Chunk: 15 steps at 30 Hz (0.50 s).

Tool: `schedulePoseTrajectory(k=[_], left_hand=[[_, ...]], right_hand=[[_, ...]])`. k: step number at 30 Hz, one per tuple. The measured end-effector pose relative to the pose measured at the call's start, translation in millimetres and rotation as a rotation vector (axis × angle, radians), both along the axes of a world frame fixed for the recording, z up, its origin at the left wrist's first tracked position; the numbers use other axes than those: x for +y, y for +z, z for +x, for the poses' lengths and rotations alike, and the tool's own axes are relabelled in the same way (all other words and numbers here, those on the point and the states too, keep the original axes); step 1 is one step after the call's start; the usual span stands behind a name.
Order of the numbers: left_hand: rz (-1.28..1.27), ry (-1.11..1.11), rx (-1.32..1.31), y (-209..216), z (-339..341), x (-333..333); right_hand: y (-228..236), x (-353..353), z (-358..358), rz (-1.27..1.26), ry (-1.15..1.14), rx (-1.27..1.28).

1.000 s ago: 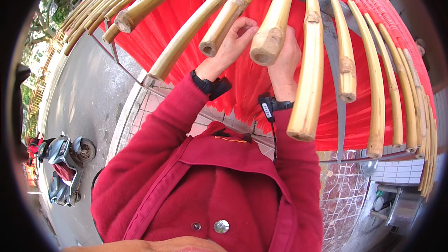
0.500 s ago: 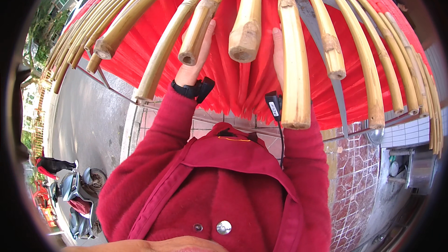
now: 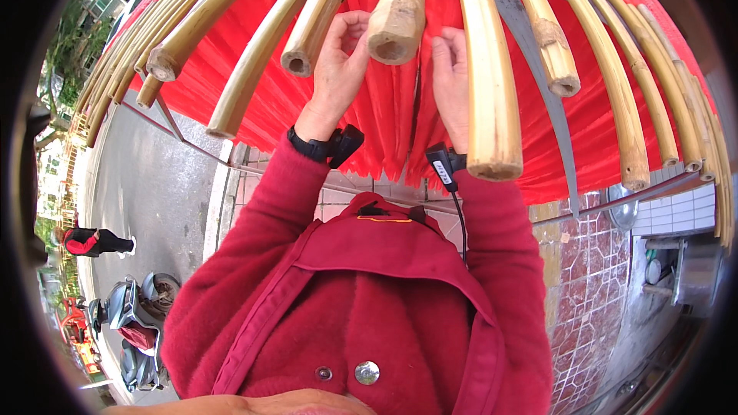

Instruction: The person attaches red fabric to a metal frame and then inserts bamboo ribs into the umbrella structure. They align and secure each rib one at a time, working around the circumference of the umbrella.

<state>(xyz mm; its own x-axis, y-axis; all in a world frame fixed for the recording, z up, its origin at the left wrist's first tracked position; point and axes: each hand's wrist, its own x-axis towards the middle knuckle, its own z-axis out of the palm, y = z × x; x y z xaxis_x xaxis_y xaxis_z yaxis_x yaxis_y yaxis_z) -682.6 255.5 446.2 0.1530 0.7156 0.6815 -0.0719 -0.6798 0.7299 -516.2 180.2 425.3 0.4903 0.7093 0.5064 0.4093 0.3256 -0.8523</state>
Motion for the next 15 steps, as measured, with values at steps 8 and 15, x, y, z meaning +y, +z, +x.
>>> schedulePoseTrajectory(k=[8,15], left_hand=[[0.06,-0.231,0.187,23,13,-19],[-0.166,-0.323,0.184,25,15,12]], right_hand=[[-19,28,-21,0.045,0.173,-0.218],[-2,14,12,-0.051,0.082,-0.154]])
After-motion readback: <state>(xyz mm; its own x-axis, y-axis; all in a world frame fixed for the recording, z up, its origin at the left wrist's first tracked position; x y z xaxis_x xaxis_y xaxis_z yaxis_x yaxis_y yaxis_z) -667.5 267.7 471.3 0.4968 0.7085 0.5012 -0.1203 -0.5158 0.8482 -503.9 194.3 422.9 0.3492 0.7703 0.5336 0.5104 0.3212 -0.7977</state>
